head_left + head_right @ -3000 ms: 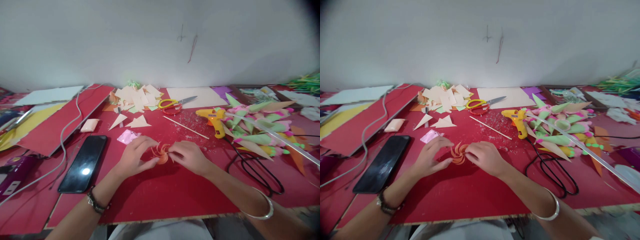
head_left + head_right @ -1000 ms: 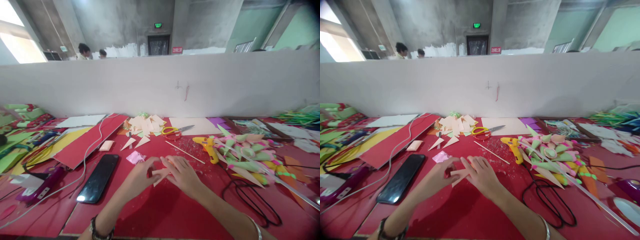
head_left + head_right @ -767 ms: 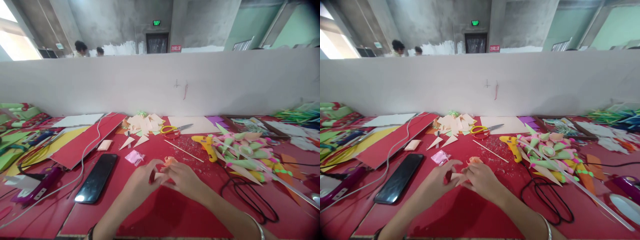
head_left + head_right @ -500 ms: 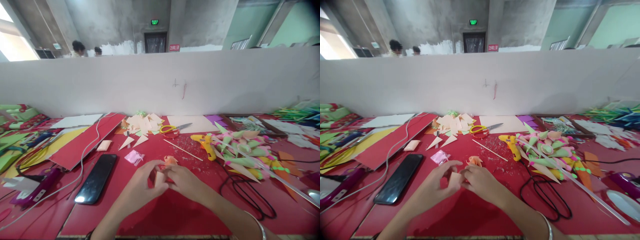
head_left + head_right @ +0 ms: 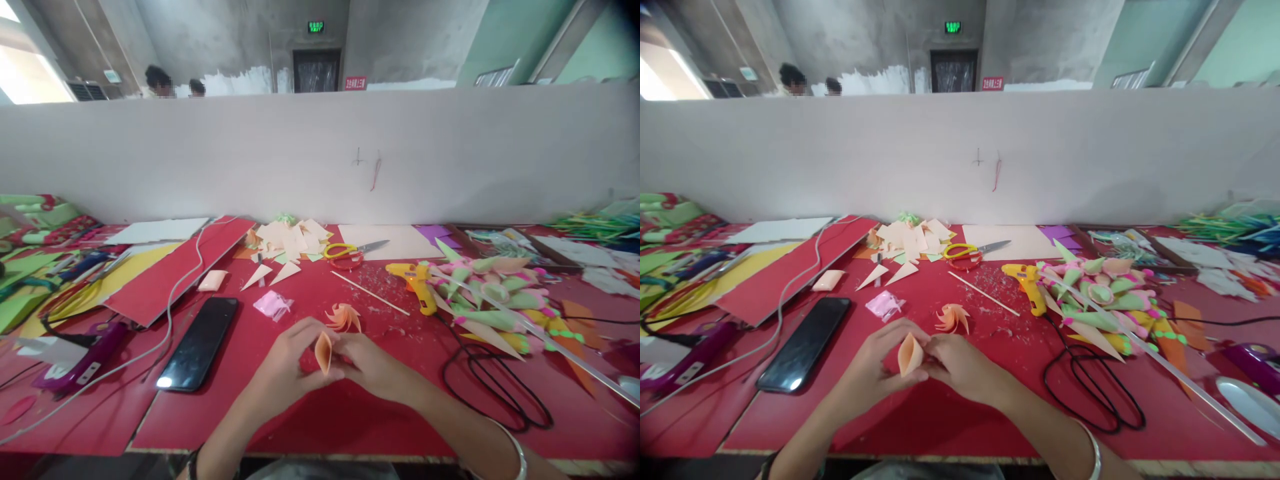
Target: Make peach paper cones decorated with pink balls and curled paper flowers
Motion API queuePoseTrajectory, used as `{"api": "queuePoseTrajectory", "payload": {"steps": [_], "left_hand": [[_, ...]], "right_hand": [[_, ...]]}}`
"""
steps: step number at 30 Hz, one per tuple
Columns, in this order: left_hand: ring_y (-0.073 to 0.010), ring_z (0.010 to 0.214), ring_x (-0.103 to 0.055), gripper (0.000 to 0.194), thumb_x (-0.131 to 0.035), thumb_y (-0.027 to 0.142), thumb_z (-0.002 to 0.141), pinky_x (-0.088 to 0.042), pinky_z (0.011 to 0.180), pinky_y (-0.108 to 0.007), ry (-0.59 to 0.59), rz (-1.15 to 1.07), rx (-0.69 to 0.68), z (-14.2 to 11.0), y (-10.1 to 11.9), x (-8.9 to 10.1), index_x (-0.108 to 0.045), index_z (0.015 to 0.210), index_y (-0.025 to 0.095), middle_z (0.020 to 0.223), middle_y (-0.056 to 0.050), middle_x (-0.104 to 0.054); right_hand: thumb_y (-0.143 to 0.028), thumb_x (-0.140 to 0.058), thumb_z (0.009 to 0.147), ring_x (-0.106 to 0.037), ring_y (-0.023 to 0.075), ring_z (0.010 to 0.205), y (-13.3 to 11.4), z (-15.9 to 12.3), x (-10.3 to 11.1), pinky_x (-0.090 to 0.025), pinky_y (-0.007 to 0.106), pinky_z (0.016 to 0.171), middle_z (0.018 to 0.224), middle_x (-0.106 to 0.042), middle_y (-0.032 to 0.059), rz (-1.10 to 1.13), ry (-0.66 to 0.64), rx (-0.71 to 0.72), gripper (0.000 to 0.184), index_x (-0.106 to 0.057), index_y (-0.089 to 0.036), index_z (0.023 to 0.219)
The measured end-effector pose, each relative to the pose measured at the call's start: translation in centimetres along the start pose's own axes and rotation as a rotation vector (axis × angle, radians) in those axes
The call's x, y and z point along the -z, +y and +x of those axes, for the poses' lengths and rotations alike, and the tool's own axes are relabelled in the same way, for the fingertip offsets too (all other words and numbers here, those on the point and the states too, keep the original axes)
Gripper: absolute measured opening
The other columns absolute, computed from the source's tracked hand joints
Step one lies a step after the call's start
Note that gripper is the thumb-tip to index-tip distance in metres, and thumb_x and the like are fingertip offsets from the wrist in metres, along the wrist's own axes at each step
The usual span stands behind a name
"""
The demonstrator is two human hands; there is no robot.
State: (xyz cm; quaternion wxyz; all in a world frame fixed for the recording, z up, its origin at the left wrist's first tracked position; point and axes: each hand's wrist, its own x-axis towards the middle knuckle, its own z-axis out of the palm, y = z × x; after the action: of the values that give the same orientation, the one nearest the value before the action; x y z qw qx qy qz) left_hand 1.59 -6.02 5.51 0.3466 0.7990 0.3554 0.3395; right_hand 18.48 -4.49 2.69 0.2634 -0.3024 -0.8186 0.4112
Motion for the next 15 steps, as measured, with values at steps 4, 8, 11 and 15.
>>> {"api": "queuePoseTrajectory", "payload": {"steps": [4,8,11,15], "left_hand": [[-0.0137,0.079,-0.053,0.019,-0.060,0.028,0.074,-0.043,0.070,-0.023,0.015,0.015,-0.006,-0.11,-0.14,-0.02,-0.057,0.089,0.016,0.086,-0.004,-0.056],[-0.0132,0.077,-0.053,0.015,-0.059,0.027,0.075,-0.042,0.069,-0.022,0.058,0.038,0.011,-0.13,-0.29,-0.06,-0.058,0.084,0.016,0.084,-0.004,-0.056],[-0.0121,0.072,-0.052,0.012,-0.059,0.027,0.075,-0.041,0.066,-0.022,0.094,0.015,0.023,-0.11,-0.38,0.03,-0.057,0.078,0.015,0.080,-0.002,-0.056],[-0.0111,0.065,-0.051,0.015,-0.057,0.028,0.076,-0.040,0.061,-0.021,0.112,-0.027,0.074,-0.12,-0.59,0.06,-0.055,0.069,0.015,0.070,0.000,-0.055]], "right_hand": [[-0.026,-0.043,0.084,-0.054,0.0135,0.065,-0.13,0.00,-0.14,-0.040,0.022,0.059,0.072,-0.058,0.0035,0.019,0.007,0.072,0.019,-0.050,-0.014,0.071],[-0.033,-0.045,0.083,-0.049,0.0113,0.056,0.16,-0.02,-0.20,-0.035,0.020,0.050,0.060,-0.053,0.0003,-0.011,0.054,0.018,0.027,-0.049,-0.014,0.065],[-0.041,-0.044,0.083,-0.052,0.0123,0.057,0.24,-0.05,-0.23,-0.039,0.021,0.052,0.060,-0.056,0.0016,0.063,0.022,-0.054,0.033,-0.053,-0.013,0.067],[-0.048,-0.037,0.084,-0.058,0.0135,0.059,0.11,-0.01,-0.43,-0.044,0.022,0.056,0.065,-0.062,0.0044,0.158,-0.020,-0.071,0.043,-0.059,-0.013,0.071]]}}
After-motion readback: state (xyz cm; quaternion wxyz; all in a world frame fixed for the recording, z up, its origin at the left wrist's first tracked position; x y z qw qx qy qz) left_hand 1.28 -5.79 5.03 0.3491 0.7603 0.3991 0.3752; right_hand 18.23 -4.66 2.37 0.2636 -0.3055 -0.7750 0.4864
